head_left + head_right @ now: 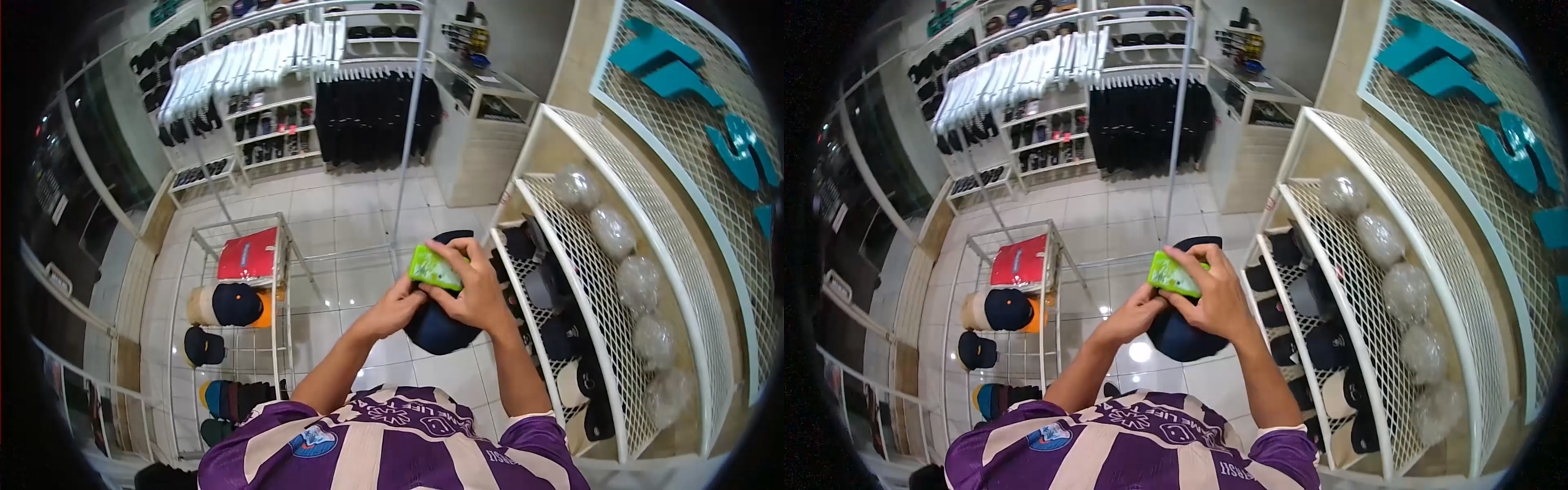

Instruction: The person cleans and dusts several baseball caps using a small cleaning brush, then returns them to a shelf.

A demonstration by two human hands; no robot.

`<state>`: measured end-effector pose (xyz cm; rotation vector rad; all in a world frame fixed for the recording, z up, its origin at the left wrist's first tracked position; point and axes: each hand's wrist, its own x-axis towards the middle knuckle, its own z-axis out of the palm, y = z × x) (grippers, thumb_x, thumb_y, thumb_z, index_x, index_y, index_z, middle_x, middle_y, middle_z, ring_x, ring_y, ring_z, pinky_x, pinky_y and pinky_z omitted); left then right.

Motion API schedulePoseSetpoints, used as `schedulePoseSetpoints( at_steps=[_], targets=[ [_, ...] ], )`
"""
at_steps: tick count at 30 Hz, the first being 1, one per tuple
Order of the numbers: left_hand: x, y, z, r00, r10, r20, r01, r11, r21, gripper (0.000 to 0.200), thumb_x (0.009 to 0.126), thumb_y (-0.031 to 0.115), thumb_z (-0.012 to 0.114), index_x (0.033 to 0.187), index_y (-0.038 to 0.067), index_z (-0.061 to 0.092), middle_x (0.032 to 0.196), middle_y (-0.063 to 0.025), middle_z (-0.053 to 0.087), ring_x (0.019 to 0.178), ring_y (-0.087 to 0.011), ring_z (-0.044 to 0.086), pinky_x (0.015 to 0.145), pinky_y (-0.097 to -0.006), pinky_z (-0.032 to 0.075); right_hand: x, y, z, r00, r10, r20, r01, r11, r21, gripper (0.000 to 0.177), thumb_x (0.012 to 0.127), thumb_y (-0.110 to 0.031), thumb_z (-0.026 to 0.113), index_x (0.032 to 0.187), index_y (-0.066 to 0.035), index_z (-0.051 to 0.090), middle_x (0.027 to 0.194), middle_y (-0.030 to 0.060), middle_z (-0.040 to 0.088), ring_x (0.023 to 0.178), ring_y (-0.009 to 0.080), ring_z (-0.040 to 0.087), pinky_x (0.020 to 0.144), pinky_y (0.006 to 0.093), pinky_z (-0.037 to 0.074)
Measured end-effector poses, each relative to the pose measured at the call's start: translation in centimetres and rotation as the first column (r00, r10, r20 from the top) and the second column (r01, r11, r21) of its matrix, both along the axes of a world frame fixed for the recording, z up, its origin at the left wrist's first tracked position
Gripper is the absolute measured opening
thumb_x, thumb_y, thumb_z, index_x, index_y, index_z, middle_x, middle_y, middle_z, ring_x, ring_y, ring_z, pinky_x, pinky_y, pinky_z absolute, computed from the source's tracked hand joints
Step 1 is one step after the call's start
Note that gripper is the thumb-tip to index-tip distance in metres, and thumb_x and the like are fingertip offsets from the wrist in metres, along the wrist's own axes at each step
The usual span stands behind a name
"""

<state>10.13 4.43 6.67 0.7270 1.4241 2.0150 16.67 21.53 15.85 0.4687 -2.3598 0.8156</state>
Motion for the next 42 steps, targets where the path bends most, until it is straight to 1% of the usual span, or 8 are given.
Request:
schedulePoseSetpoints(
  at_steps=[5,10,13,18,21,32,35,42],
  targets=[
    [1.1,-3.9,3.5,0.831,0.556,0.032,-0.54,0.819,-0.195,0.061,0.096,0.016,0.048,0.151,-0.008,0.038,0.146,-0.0151,0.048,0.13,-0.0202,0.047,0.11,-0.0294,0.037,-3.9,-1.9,-0.1,0.994,-0.103,-0.045,0.093,0.979,-0.18,0.062,0.075,-0.018,0.081,0.134,-0.013,0.062,0.112,0.0152,0.061,0.107,0.0361,0.06,0.093,0.0435,0.049],
    [-0.5,-8.0,2.4,0.834,0.533,0.144,-0.55,0.825,0.128,0.063,0.107,0.04,0.04,0.148,-0.008,0.043,0.149,-0.0154,0.047,0.135,-0.0209,0.045,0.112,-0.0303,0.037,-3.7,-6.5,2.0,0.965,0.249,-0.084,-0.242,0.967,0.085,0.063,0.076,-0.013,0.081,0.135,-0.009,0.061,0.116,0.0165,0.061,0.106,0.0377,0.062,0.093,0.0425,0.05],
    [1.2,-9.5,6.1,0.81,0.578,-0.097,-0.583,0.812,-0.027,0.082,0.106,0.064,0.027,0.137,-0.007,0.054,0.13,-0.0123,0.061,0.119,-0.0188,0.059,0.106,-0.0294,0.044,-6.3,-7.6,1.2,0.997,-0.048,-0.062,0.033,0.975,-0.221,0.063,0.073,-0.012,0.081,0.134,-0.011,0.064,0.116,0.0158,0.061,0.107,0.0366,0.061,0.094,0.0432,0.048],
    [0.2,-10.8,4.4,0.8,0.594,-0.08,-0.589,0.804,0.079,0.076,0.108,0.06,0.024,0.125,-0.004,0.061,0.117,-0.0094,0.067,0.109,-0.015,0.06,0.098,-0.0293,0.047,-4.7,-9.9,1.8,0.935,0.341,-0.094,-0.334,0.939,0.078,0.061,0.076,-0.016,0.081,0.134,-0.009,0.063,0.115,0.016,0.062,0.106,0.0366,0.06,0.091,0.0439,0.048],
    [0.1,-11.2,4.1,0.785,0.56,-0.264,-0.583,0.813,-0.009,0.073,0.109,0.058,0.025,0.122,-0.003,0.064,0.11,-0.0086,0.068,0.103,-0.0145,0.061,0.095,-0.0299,0.048,-6.7,-8.9,0.9,0.994,-0.051,-0.101,0.03,0.981,-0.194,0.063,0.073,-0.015,0.081,0.134,-0.01,0.064,0.117,0.0165,0.062,0.107,0.036,0.06,0.094,0.0445,0.047],
    [0.0,-9.1,2.6,0.903,0.425,0.06,-0.429,0.894,0.126,0.041,0.112,0.03,0.041,0.12,-0.003,0.063,0.107,-0.0034,0.067,0.098,-0.0083,0.061,0.088,-0.0251,0.05,-3.9,-7.8,-1.4,0.994,-0.059,-0.089,0.042,0.983,-0.179,0.064,0.072,-0.011,0.083,0.134,-0.007,0.064,0.114,0.0163,0.063,0.106,0.0357,0.062,0.093,0.043,0.049],
    [0.9,-8.7,2.4,0.692,0.539,-0.48,-0.615,0.789,-0.001,0.04,0.112,0.03,0.041,0.115,-0.003,0.063,0.102,-0.0025,0.067,0.092,-0.0079,0.059,0.084,-0.0257,0.049,-2.4,-8.0,-1.3,0.99,0.127,-0.061,-0.129,0.991,-0.022,0.065,0.074,-0.011,0.082,0.135,-0.005,0.062,0.116,0.0182,0.062,0.106,0.0367,0.062,0.096,0.0437,0.048],
    [1.3,-7.5,1.8,0.943,0.321,0.084,-0.324,0.945,0.031,0.039,0.112,0.032,0.042,0.111,-0.002,0.063,0.097,0.0012,0.064,0.086,-0.0057,0.055,0.079,-0.0231,0.047,-1.6,-6.4,-4.2,0.994,0.065,-0.092,-0.073,0.993,-0.09,0.065,0.076,-0.013,0.081,0.138,-0.009,0.061,0.111,0.0161,0.061,0.104,0.0357,0.06,0.091,0.0435,0.048]
  ],
)
